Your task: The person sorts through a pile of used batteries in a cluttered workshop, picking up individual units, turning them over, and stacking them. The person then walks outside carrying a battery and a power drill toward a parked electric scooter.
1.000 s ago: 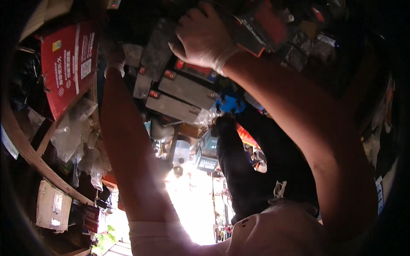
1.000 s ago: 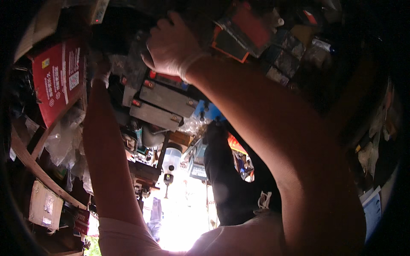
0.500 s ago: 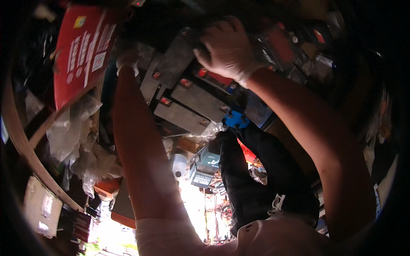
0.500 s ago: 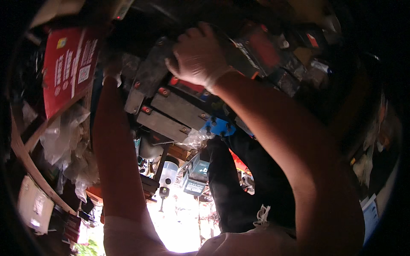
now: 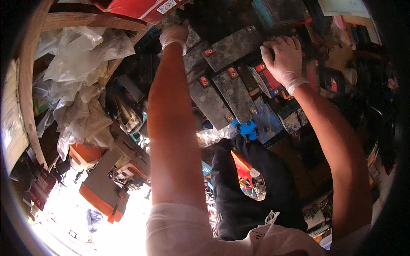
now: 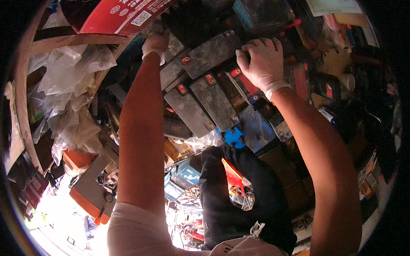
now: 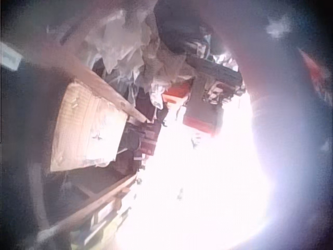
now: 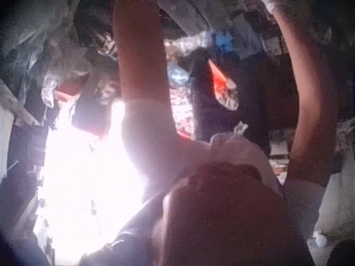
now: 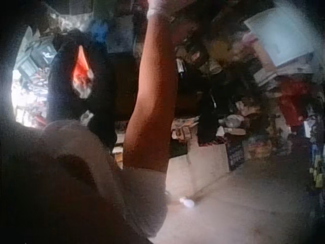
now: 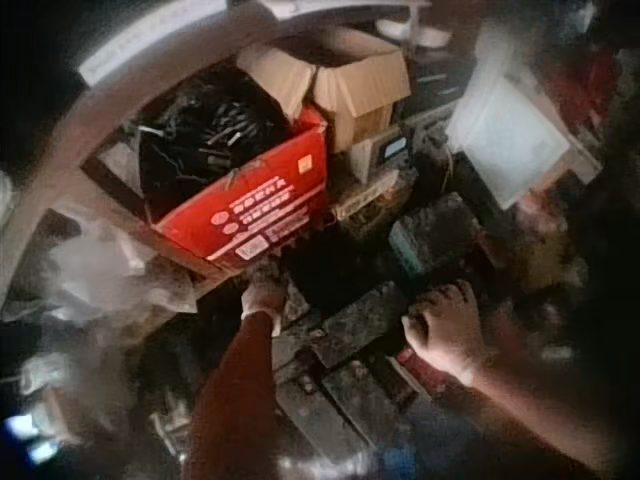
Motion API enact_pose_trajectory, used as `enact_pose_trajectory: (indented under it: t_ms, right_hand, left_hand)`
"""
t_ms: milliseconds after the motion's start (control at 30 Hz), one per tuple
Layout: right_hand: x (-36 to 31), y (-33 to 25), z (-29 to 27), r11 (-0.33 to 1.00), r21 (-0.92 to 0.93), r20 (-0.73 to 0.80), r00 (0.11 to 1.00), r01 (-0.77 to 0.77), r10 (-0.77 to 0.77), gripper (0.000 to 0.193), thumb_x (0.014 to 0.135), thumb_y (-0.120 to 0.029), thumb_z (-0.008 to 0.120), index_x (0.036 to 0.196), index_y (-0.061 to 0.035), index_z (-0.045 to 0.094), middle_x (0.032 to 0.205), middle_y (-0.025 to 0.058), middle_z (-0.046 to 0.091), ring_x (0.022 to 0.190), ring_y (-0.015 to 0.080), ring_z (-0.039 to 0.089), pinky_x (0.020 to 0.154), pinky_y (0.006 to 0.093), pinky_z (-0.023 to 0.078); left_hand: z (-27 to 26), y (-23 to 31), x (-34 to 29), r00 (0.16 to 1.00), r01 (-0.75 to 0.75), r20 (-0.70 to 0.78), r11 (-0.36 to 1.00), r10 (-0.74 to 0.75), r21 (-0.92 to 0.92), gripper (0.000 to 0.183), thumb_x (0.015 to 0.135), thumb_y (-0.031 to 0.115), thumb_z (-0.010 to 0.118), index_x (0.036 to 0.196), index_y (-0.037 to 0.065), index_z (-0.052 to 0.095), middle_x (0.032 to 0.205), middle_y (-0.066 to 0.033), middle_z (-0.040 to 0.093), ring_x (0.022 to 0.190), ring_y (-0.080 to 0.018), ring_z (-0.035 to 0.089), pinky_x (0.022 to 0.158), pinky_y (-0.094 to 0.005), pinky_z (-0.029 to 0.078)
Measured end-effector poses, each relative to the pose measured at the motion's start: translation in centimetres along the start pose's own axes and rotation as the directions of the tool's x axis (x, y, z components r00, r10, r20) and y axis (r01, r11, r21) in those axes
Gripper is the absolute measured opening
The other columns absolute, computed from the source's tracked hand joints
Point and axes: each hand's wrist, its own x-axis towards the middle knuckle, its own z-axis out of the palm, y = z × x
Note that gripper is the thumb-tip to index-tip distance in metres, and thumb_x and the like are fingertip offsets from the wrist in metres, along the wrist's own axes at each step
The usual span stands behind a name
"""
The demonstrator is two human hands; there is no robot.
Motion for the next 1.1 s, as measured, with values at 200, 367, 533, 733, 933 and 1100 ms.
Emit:
enact_pose_trajectory:
  t_ms: [200,367,533,733,933,1100]
  right_hand:
    - [0.3,0.0,-0.2,0.999,0.037,-0.014,1.0,-0.014,0.015,0.039,0.098,-0.043,0.058,0.092,-0.0101,0.077,0.102,0.0079,0.073,0.108,0.0314,0.062,0.107,0.0526,0.038]
    - [0.4,-0.1,-0.2,0.999,0.026,-0.035,0.999,-0.019,0.02,0.037,0.094,-0.043,0.062,0.089,-0.0098,0.077,0.098,0.0083,0.072,0.106,0.0312,0.063,0.106,0.0541,0.039]
    - [0.1,-0.2,-0.3,0.998,0.053,-0.018,0.999,-0.038,0.039,0.037,0.094,-0.043,0.062,0.09,-0.0096,0.077,0.101,0.008,0.072,0.107,0.0306,0.062,0.108,0.0551,0.037]
    - [0.3,-0.4,-0.8,0.993,0.076,0.028,0.995,-0.094,0.092,0.032,0.092,-0.041,0.066,0.093,-0.011,0.078,0.107,0.0045,0.072,0.113,0.0286,0.061,0.113,0.0533,0.035]
    - [0.0,-0.3,-0.7,0.991,0.089,0.077,0.992,-0.104,0.097,0.029,0.092,-0.04,0.069,0.098,-0.0131,0.079,0.11,0.0023,0.071,0.118,0.0276,0.059,0.114,0.0524,0.034]
    - [0.0,-0.3,-0.3,0.991,0.12,-0.077,0.994,-0.064,0.073,0.035,0.09,-0.042,0.067,0.083,-0.0097,0.078,0.098,0.0041,0.073,0.108,0.0276,0.062,0.111,0.0529,0.037]
  left_hand:
    - [0.0,-1.3,0.1,0.994,-0.105,-0.017,0.994,0.105,0.019,0.069,0.104,0.065,0.039,0.124,0.009,0.074,0.127,-0.02,0.071,0.12,-0.0403,0.067,0.098,-0.0519,0.053]
    - [1.2,-3.7,4.8,0.91,-0.393,0.057,0.809,0.412,0.437,0.069,0.105,0.062,0.039,0.139,0.007,0.064,0.139,-0.0242,0.063,0.131,-0.0423,0.059,0.109,-0.052,0.047]
    - [2.5,-3.8,7.5,0.983,-0.186,0.027,0.973,0.184,0.135,0.071,0.104,0.058,0.049,0.16,0.016,0.04,0.164,-0.0182,0.038,0.148,-0.0368,0.042,0.12,-0.0483,0.036]
    - [0.7,-3.6,8.2,0.938,-0.304,-0.087,0.918,0.335,0.255,0.058,0.106,0.04,0.051,0.16,0.021,0.039,0.168,-0.0122,0.034,0.154,-0.0357,0.033,0.125,-0.0542,0.027]
    - [1.1,-3.8,9.2,0.955,-0.246,0.088,0.596,0.282,0.764,0.053,0.107,0.038,0.05,0.156,0.018,0.044,0.164,-0.0144,0.041,0.153,-0.0366,0.034,0.124,-0.0549,0.027]
    - [4.3,-6.8,12.0,0.751,-0.256,-0.343,0.728,0.564,0.636,0.05,0.106,0.031,0.051,0.154,0.016,0.049,0.152,-0.0202,0.053,0.141,-0.0384,0.05,0.116,-0.0516,0.04]
